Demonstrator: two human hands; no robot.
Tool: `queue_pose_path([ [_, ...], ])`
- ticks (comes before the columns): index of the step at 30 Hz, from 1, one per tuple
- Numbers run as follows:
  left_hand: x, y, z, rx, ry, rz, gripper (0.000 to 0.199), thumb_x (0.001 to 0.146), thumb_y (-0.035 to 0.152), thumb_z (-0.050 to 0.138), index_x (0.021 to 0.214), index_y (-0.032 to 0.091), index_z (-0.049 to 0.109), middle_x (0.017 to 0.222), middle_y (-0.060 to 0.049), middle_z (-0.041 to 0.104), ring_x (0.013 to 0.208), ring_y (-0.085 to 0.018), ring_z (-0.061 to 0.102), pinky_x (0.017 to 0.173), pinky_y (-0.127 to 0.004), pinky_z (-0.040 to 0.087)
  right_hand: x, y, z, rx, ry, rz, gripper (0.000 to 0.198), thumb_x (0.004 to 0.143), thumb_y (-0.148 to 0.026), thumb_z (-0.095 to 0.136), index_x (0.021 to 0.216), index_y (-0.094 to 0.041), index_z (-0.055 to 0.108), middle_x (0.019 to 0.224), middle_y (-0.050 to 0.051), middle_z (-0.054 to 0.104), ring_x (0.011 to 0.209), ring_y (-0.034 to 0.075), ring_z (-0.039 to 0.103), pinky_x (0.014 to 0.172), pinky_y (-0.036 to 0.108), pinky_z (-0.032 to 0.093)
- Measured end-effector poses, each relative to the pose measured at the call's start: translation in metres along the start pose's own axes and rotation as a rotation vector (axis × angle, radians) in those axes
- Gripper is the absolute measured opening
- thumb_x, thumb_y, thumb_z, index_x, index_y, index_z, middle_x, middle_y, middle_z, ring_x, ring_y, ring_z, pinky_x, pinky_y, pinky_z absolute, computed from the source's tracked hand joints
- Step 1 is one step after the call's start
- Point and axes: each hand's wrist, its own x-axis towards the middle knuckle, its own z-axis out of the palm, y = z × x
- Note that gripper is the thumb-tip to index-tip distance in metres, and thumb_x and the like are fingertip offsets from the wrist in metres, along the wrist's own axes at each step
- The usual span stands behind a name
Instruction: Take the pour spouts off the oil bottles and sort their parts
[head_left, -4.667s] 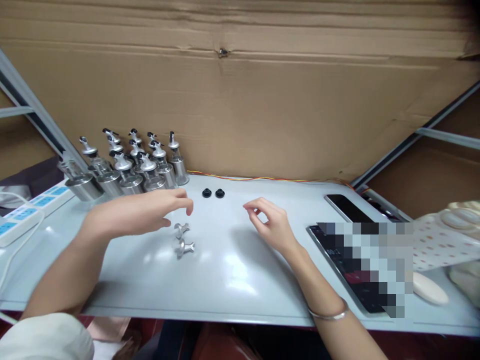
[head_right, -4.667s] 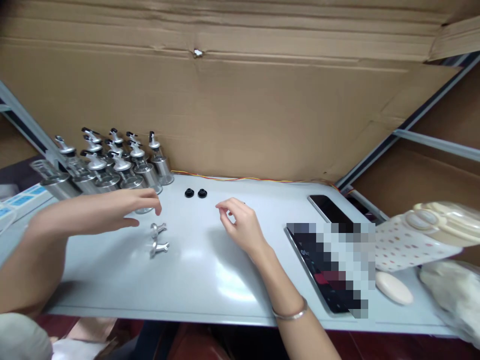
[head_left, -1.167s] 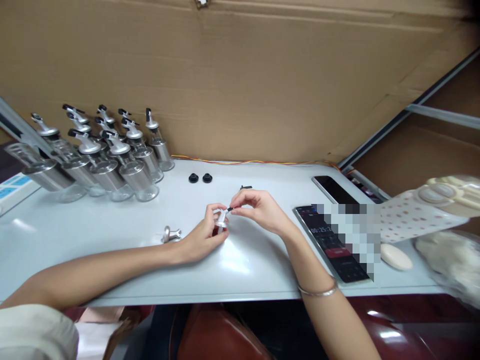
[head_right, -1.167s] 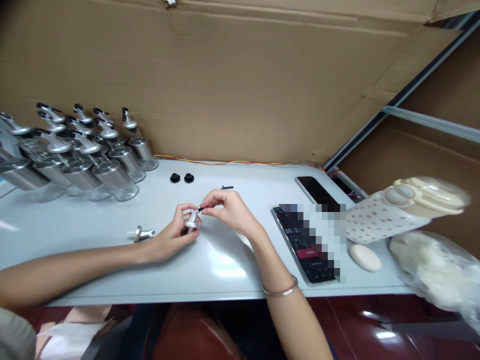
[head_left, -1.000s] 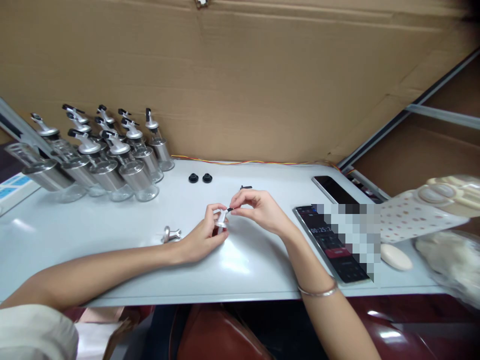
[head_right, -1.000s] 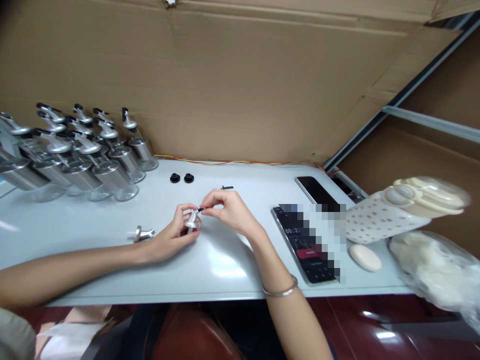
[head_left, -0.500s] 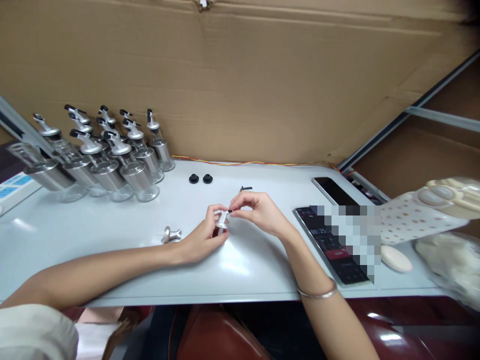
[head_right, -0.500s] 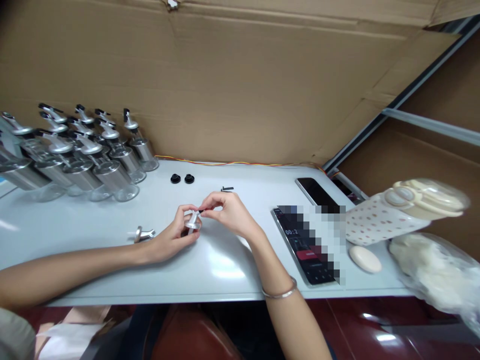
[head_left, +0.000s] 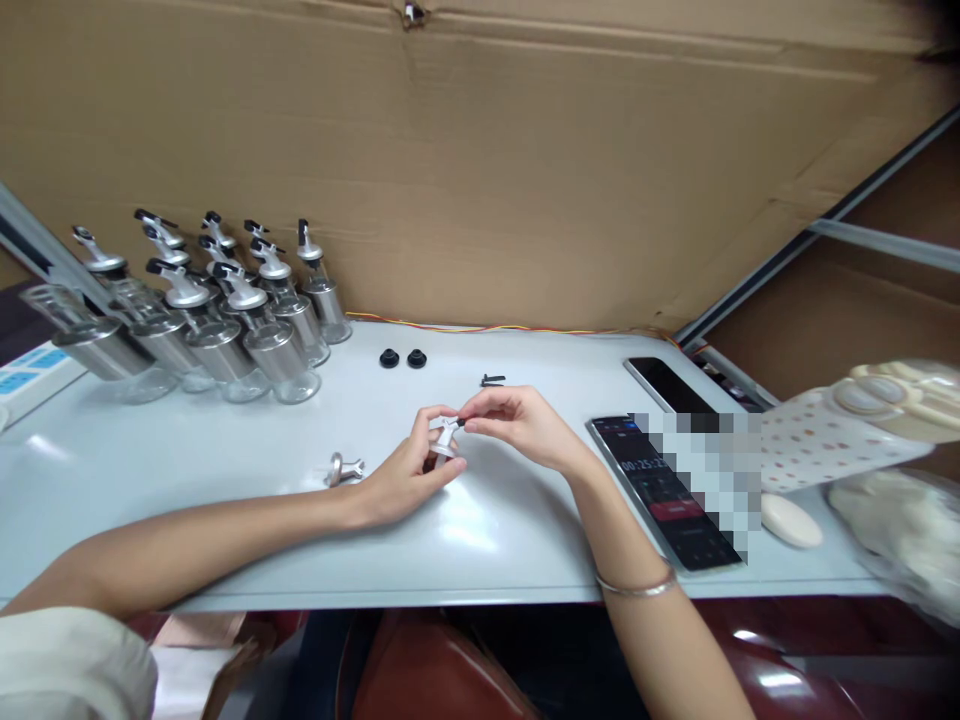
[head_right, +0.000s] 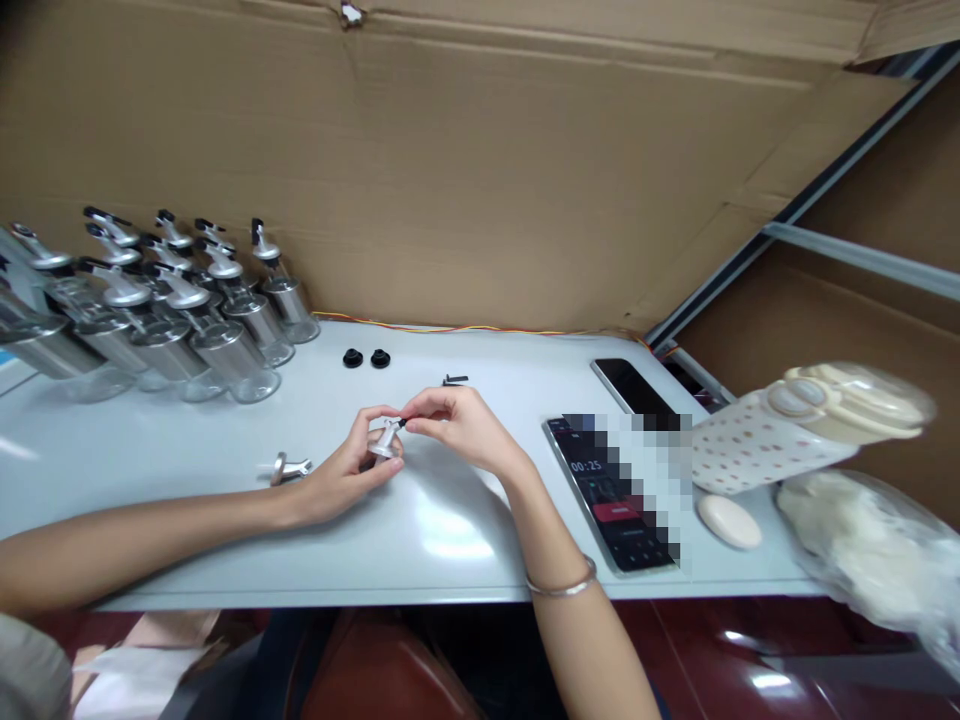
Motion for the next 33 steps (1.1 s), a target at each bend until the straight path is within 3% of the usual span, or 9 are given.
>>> queue_pose_path([
  [6,0.0015,-0.0011,-0.0020,0.065,-0.004,0.031,0.064,0.086,0.029,0.052,0.141,0.025,0.018,0.085,0.001,0.050,0.065,-0.010,0.042,0.062,-0.025,0.036,0.0027,0.0039,0.0004,0.104,-0.016,-0.018,0.014,0.071,-0.025,0.069,0.080,-0.018,0.062,0.074,0.000,0.066,0.071,0.014,0.064,0.073,0.030,0.050],
  [10,0.0016,0.0005,-0.0031,0.078,-0.026,0.010,0.057,0.088,0.032,0.049,0.140,0.028,0.025,0.087,0.001,0.050,0.064,-0.010,0.042,0.062,-0.025,0.036,0.0036,0.0058,0.0012,0.071,0.008,-0.045,0.017,0.071,-0.024,0.068,0.077,-0.019,0.054,0.070,-0.002,0.062,0.068,0.012,0.061,0.069,0.028,0.048],
  [14,0.0014,0.0011,-0.0025,0.086,-0.038,0.002,0.048,0.088,0.031,0.048,0.133,0.024,0.033,0.085,0.001,0.049,0.064,-0.010,0.042,0.062,-0.025,0.035,0.0030,0.0054,0.0013,0.078,0.022,-0.033,0.026,0.071,-0.023,0.069,0.088,-0.022,0.049,0.073,-0.003,0.062,0.070,0.013,0.061,0.070,0.028,0.048],
  [33,0.0030,-0.0001,-0.0027,0.141,-0.054,-0.015,0.039,0.087,0.036,0.047,0.121,0.022,0.033,0.081,0.003,0.048,0.066,-0.013,0.041,0.065,-0.026,0.033,0.0017,0.0009,0.0020,0.014,-0.047,-0.025,0.018,0.069,-0.018,0.069,0.084,-0.020,0.059,0.074,0.000,0.064,0.073,0.014,0.061,0.074,0.030,0.048],
])
